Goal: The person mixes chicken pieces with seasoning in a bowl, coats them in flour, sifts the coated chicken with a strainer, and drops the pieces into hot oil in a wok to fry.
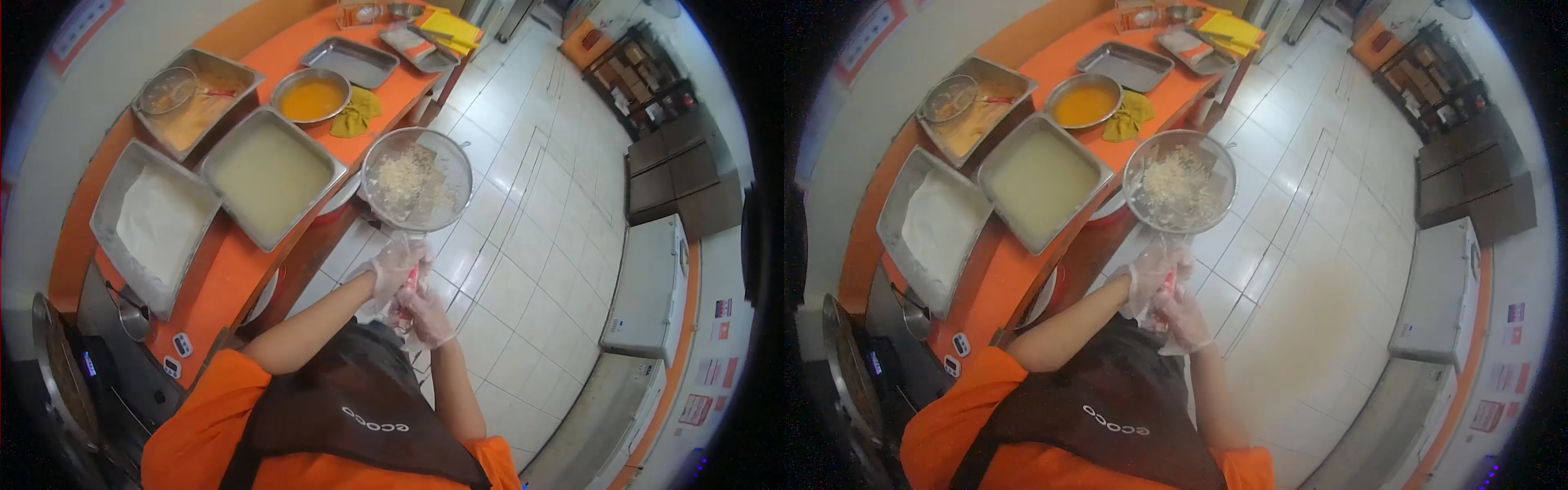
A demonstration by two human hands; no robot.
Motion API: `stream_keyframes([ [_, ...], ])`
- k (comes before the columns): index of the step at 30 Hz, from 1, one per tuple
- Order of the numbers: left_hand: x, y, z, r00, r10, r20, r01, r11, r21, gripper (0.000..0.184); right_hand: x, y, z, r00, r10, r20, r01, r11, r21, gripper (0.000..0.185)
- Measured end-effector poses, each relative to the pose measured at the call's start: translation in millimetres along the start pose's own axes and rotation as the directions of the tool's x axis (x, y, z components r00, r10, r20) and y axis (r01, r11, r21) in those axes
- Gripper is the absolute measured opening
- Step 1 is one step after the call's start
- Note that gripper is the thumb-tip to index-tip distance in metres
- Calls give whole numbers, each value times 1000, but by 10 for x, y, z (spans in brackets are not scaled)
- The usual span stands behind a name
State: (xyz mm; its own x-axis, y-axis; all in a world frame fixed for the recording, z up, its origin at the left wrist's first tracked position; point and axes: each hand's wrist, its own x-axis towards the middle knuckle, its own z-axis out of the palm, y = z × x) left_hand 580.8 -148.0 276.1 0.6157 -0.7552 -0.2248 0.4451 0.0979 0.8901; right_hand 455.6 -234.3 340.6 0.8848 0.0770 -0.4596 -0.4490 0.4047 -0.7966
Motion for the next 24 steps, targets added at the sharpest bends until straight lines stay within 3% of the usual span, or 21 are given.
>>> stream_keyframes([
  [2, 531, 14, -126, 972, -233, 5, 230, 955, -188, 22, 406, -136, -308, 992, 20, -122, -16, 999, 33, 22],
  [3, 710, 19, -164, 940, -341, 19, 332, 900, -284, 22, 626, -170, -467, 985, -54, -165, 63, 996, 55, 24],
  [6, 1120, 54, -505, 814, -488, -316, 375, 856, -357, 25, 1244, -594, -1046, 978, -48, -203, 42, 999, -35, 30],
  [7, 1256, -474, -945, 917, -395, -61, 290, 762, -579, 28, 1510, -646, -1337, 973, -69, -221, 19, 976, -219, 33],
  [9, 1263, -410, -1091, 791, -557, -252, 303, 716, -629, 27, 2059, -788, -1869, 968, -97, -232, 3, 927, -375, 33],
  [11, 1151, -637, -1226, 759, -524, -386, 153, 720, -677, 29, 2641, -835, -2345, 963, -124, -241, -23, 849, -528, 34],
  [13, 1076, -935, -1375, 743, -471, -476, 330, 876, -353, 32, 3266, -801, -2792, 955, -160, -249, -53, 737, -674, 37],
  [15, 1249, -289, -1015, 414, -706, -574, 361, 706, -608, 32, 3889, -388, -3281, 935, -239, -261, -101, 526, -845, 36],
  [16, 1284, -388, -970, 368, -713, -597, 347, 701, -623, 31, 4181, -226, -3471, 927, -279, -250, -123, 402, -907, 35],
  [19, 1151, -918, -945, 294, -739, -607, 332, 674, -660, 30, 4967, 42, -3775, 943, -30, -331, -315, 237, -919, 36],
  [22, 1066, -1121, -835, 267, -782, -564, 257, 621, -740, 30, 5454, 472, -4149, 931, 110, -348, -359, 100, -928, 36],
  [23, 1111, -1114, -811, 265, -793, -548, 213, 602, -769, 30, 5624, 866, -4428, 917, 150, -371, -389, 120, -913, 34],
  [24, 1203, -1030, -766, 221, -793, -567, 259, 608, -750, 31, 5647, 865, -4397, 905, 180, -386, -405, 87, -910, 33],
])
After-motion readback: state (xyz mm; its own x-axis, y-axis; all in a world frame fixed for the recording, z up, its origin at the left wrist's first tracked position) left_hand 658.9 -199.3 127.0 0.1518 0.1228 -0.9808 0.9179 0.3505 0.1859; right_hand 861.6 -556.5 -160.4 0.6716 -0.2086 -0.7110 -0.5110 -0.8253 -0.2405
